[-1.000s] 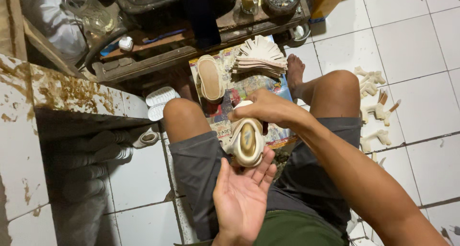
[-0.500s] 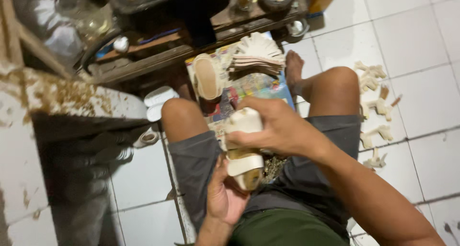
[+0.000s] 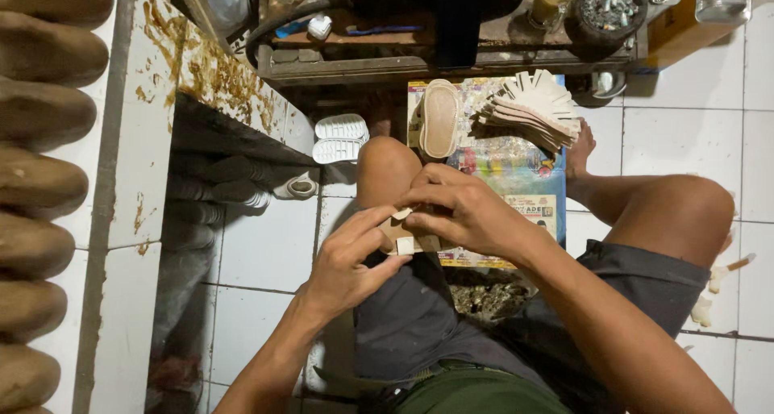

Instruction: The person sits on the floor and assembles sandals by attaching white straps to a wooden shoe last. They use a heated metal tool to press and shape the straps onto the last, repeating the process for multiple units.

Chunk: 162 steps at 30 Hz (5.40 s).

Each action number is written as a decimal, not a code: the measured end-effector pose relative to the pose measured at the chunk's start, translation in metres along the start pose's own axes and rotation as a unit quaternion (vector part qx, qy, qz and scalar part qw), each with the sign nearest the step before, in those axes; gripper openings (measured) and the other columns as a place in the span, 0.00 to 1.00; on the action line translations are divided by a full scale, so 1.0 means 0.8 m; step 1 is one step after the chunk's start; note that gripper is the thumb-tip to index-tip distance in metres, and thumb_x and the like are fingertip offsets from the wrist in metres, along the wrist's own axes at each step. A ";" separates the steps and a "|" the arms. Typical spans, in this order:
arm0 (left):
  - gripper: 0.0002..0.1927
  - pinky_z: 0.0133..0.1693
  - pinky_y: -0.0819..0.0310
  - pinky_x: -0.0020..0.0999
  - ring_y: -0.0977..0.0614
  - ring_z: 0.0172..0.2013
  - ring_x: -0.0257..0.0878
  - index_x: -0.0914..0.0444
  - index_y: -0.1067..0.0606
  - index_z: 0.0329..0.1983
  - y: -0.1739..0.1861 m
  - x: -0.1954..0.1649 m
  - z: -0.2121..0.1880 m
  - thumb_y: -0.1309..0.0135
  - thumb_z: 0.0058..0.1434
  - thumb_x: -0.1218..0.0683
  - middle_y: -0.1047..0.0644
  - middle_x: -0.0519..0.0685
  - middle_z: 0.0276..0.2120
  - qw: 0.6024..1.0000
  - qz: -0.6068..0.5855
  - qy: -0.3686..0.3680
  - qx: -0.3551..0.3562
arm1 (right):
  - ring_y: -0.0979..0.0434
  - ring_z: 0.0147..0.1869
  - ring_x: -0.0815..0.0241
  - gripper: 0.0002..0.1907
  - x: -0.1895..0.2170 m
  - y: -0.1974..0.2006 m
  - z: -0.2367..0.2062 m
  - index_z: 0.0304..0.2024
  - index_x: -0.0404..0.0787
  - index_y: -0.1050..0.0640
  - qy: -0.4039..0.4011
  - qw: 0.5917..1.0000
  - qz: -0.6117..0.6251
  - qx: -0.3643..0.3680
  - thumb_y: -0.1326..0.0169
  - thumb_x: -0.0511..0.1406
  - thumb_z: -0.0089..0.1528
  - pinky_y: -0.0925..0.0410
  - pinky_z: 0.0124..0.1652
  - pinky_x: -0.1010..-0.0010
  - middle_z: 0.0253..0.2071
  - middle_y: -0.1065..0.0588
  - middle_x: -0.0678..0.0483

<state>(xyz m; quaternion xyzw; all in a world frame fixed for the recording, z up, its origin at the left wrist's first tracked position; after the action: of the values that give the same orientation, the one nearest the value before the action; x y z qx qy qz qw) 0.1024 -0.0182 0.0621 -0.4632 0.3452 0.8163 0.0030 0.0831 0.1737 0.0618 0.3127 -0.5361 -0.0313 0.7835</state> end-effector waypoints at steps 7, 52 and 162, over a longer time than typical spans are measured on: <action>0.14 0.49 0.20 0.37 0.16 0.51 0.50 0.65 0.27 0.31 -0.006 0.019 -0.007 0.30 0.54 0.58 0.22 0.60 0.59 0.997 -0.048 0.054 0.035 | 0.20 0.41 0.62 0.08 -0.037 -0.015 0.011 0.40 0.35 0.17 -0.048 0.993 0.107 0.018 0.38 0.34 0.62 0.27 0.40 0.70 0.38 0.21 0.54; 0.12 0.54 0.24 0.47 0.19 0.48 0.50 0.67 0.29 0.47 -0.136 -0.004 -0.057 0.35 0.70 0.61 0.24 0.64 0.48 0.603 -0.697 0.327 -0.208 | 0.22 0.48 0.58 0.28 -0.065 0.031 -0.042 0.50 0.30 0.19 -0.192 0.931 0.307 -0.035 0.32 0.43 0.53 0.28 0.47 0.65 0.47 0.22 0.46; 0.35 0.59 0.25 0.46 0.22 0.58 0.55 0.61 0.38 0.55 -0.036 -0.033 -0.026 0.26 0.53 0.62 0.28 0.59 0.59 0.969 0.068 -0.065 -0.227 | 0.36 0.77 0.48 0.30 0.002 -0.021 -0.101 0.73 0.38 0.39 -0.114 0.938 0.113 -0.306 0.50 0.35 0.70 0.39 0.74 0.56 0.71 0.35 0.43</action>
<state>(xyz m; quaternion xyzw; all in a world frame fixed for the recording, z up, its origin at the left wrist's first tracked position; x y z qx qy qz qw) 0.1422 0.0004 0.0589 -0.3728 0.1810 0.8999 -0.1354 0.1581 0.1966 0.0354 -0.0105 -0.6181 -0.1402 0.7734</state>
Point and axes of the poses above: each hand's wrist, its own z-axis towards the middle knuckle, its own y-axis out of the back of the hand, x = y × z, the point moved 5 cm from there along z, towards the middle knuckle
